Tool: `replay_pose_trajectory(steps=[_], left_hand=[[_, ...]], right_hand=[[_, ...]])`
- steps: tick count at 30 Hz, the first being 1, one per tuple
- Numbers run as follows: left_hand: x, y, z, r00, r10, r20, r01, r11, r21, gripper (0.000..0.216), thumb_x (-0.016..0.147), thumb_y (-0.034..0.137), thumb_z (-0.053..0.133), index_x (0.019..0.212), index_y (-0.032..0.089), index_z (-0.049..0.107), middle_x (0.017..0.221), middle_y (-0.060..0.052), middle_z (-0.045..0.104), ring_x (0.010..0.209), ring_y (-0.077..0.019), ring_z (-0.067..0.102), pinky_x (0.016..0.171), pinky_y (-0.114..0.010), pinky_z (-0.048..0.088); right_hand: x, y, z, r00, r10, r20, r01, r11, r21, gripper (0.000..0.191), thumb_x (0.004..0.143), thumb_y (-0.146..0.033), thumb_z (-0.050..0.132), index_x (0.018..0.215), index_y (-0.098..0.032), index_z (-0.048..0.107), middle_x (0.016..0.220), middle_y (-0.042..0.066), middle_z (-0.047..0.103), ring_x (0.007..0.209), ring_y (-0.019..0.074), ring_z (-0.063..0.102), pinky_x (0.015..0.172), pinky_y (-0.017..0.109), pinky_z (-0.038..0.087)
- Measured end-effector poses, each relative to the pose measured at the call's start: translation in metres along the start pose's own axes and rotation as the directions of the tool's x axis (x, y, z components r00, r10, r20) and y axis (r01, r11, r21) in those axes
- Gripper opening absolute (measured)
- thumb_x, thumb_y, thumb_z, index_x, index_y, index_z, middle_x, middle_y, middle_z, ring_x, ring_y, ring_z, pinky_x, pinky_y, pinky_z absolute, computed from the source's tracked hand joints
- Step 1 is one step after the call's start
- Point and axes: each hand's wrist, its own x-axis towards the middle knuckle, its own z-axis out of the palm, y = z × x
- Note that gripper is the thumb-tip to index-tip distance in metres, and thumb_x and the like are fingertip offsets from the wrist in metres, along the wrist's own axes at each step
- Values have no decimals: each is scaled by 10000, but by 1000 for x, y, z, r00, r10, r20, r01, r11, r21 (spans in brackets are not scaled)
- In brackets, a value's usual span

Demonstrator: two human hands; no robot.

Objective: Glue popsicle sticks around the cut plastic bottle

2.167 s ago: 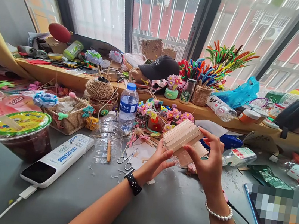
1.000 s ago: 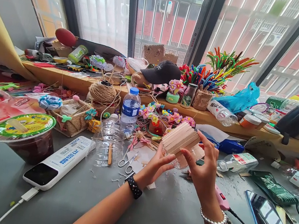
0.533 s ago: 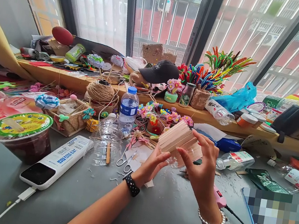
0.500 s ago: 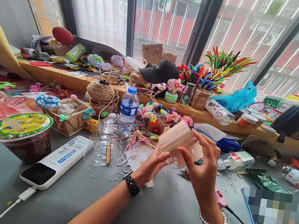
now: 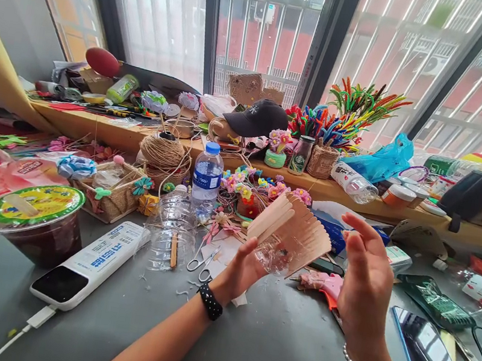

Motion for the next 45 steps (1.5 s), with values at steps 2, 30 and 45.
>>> replay_pose_trajectory(steps=[2, 30, 45], left_hand=[[0, 2, 0, 1000, -1, -8, 1, 999, -54, 579, 674, 436, 583, 1173, 174, 448, 1057, -87, 600, 1017, -246, 535, 966, -418, 296], [0, 18, -7, 993, -38, 110, -3, 939, 345, 622, 609, 495, 611, 1113, 137, 538, 1079, -135, 595, 1009, -317, 524, 906, -452, 316], [1, 18, -13, 986, -39, 163, -40, 888, 457, 779, 625, 483, 629, 1300, 224, 338, 1214, -89, 514, 1129, -306, 431, 936, -423, 324]], right_hand=[[1, 5, 3, 992, 128, -1, -126, 980, 156, 396, 823, -460, 340, 1089, -212, 497, 1180, 71, 502, 1077, 202, 454, 902, 397, 348], [21, 17, -33, 981, -129, 146, 180, 888, -424, 186, 731, -375, 544, 731, -212, 635, 945, 41, 608, 893, 192, 543, 829, 397, 408], [18, 44, -19, 955, 57, 291, 105, 854, -510, 298, 640, -479, 579, 670, -184, 605, 978, 86, 570, 871, 235, 460, 643, 384, 425]])
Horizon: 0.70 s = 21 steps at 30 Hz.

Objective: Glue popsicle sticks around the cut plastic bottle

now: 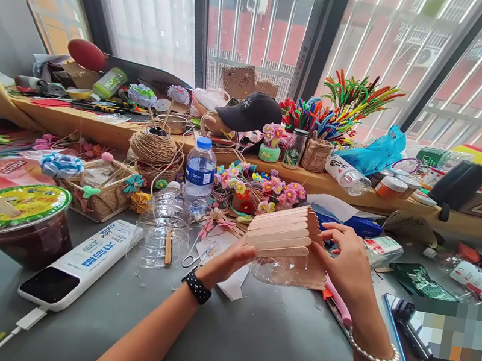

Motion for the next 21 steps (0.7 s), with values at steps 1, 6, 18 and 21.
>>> replay_pose_trajectory(steps=[1, 6, 18, 21], left_hand=[[0, 1, 1, 1000, -3, 12, 3, 1000, -6, 778, 625, 487, 626, 1299, 221, 341, 1215, -89, 513, 1129, -304, 431, 937, -419, 322], [-1, 4, 4, 999, -41, 5, 41, 999, -34, 737, 633, 479, 617, 1267, 173, 398, 1073, -105, 609, 982, -282, 542, 870, -402, 367], [-1, 5, 7, 997, -73, -2, 73, 993, -95, 611, 660, 436, 610, 1183, 145, 490, 1033, -116, 627, 901, -256, 578, 844, -392, 369], [0, 2, 4, 992, -123, 10, 124, 983, -137, 609, 655, 446, 609, 1168, 137, 498, 1049, -122, 618, 919, -261, 573, 865, -395, 356]], right_hand=[[0, 0, 0, 1000, 4, -2, -4, 1000, -4, 287, 642, -470, 579, 644, -184, 595, 972, 82, 573, 869, 233, 460, 656, 388, 420], [0, -3, -2, 1000, 16, 13, -16, 999, -30, 272, 671, -454, 560, 620, -191, 605, 991, 69, 563, 886, 220, 448, 708, 376, 402], [-4, -6, -2, 986, -169, 17, 165, 931, -324, 271, 766, -370, 510, 682, -165, 667, 1026, 79, 550, 845, 202, 439, 774, 358, 374], [-4, -6, -5, 978, -198, 62, 206, 884, -421, 277, 775, -370, 498, 683, -181, 679, 1039, 73, 562, 880, 220, 445, 730, 352, 379]])
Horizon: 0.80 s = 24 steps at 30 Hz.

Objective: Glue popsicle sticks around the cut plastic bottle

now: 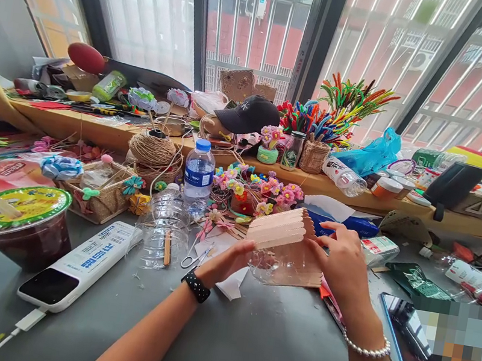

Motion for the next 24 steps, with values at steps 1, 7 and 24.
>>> replay_pose_trajectory(steps=[1, 7, 24], left_hand=[[0, -1, -2, 1000, -28, 2, 28, 999, -17, 616, 658, 449, 604, 1175, 135, 489, 1058, -124, 612, 937, -262, 567, 876, -398, 349], [3, -2, -8, 989, -146, 36, 148, 987, -64, 675, 695, 496, 529, 1253, 143, 386, 1063, -127, 603, 995, -260, 545, 881, -423, 343], [5, 0, -12, 980, -196, 20, 196, 981, 4, 627, 726, 516, 494, 1230, 151, 422, 1029, -127, 618, 866, -234, 597, 807, -378, 387]], right_hand=[[0, 1, -1, 999, -22, 23, 23, 999, -36, 279, 778, -367, 495, 680, -185, 682, 1039, 69, 570, 888, 223, 449, 719, 347, 377], [0, 6, 1, 985, -75, 157, 94, 988, -119, 263, 783, -386, 490, 713, -200, 661, 876, 32, 634, 783, 182, 518, 661, 303, 372], [0, 4, 17, 975, -189, 121, 212, 949, -232, 195, 800, -322, 482, 780, -156, 583, 669, 43, 589, 653, 176, 534, 555, 259, 312]])
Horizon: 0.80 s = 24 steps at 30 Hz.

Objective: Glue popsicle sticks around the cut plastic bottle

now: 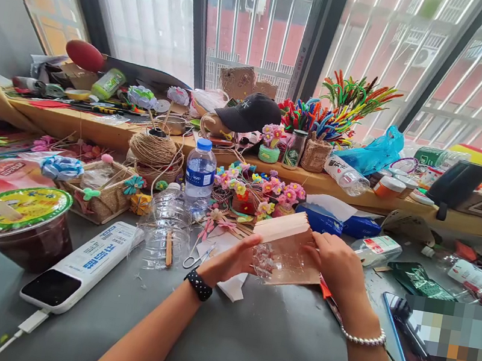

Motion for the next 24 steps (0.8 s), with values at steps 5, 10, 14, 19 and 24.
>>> replay_pose_trajectory(steps=[5, 10, 14, 19, 24], left_hand=[[0, 0, -1, 1000, 1, -31, -1, 1000, 20, 610, 727, 499, 499, 1228, 159, 425, 1001, -116, 627, 832, -218, 601, 763, -343, 399], [-1, 1, 0, 999, -10, -46, 11, 999, 30, 580, 735, 494, 491, 1210, 163, 448, 1008, -113, 622, 832, -213, 597, 769, -347, 403], [-2, 1, 1, 998, -24, -64, 28, 998, 63, 564, 738, 487, 497, 1200, 165, 461, 1079, -118, 592, 927, -243, 566, 830, -384, 379], [-5, 2, 2, 995, -17, -96, 29, 992, 119, 501, 733, 426, 544, 1171, 187, 497, 1206, -102, 515, 1010, -247, 518, 877, -374, 359], [-6, 3, 3, 995, -16, -101, 29, 991, 130, 521, 736, 451, 531, 1179, 179, 496, 1200, -112, 514, 1001, -253, 523, 863, -383, 376]], right_hand=[[0, -5, -1, 1000, 27, 14, -27, 1000, -14, 195, 804, -308, 478, 783, -145, 583, 651, 51, 588, 621, 171, 542, 524, 258, 295], [-1, -2, -1, 997, 31, 76, -34, 999, 34, 191, 810, -317, 462, 822, -167, 581, 712, 47, 614, 665, 159, 566, 528, 243, 321], [-4, 7, -5, 988, 5, 157, -20, 996, 91, 137, 765, -299, 507, 847, -223, 586, 767, 12, 641, 687, 145, 581, 522, 228, 336], [-5, 8, -14, 968, -1, 250, -28, 993, 112, 88, 730, -260, 517, 749, -233, 599, 671, -7, 640, 576, 136, 565, 469, 225, 298], [-3, 2, -20, 958, 4, 287, -37, 993, 110, 131, 735, -255, 474, 724, -220, 600, 683, 12, 645, 589, 136, 569, 468, 226, 285]])
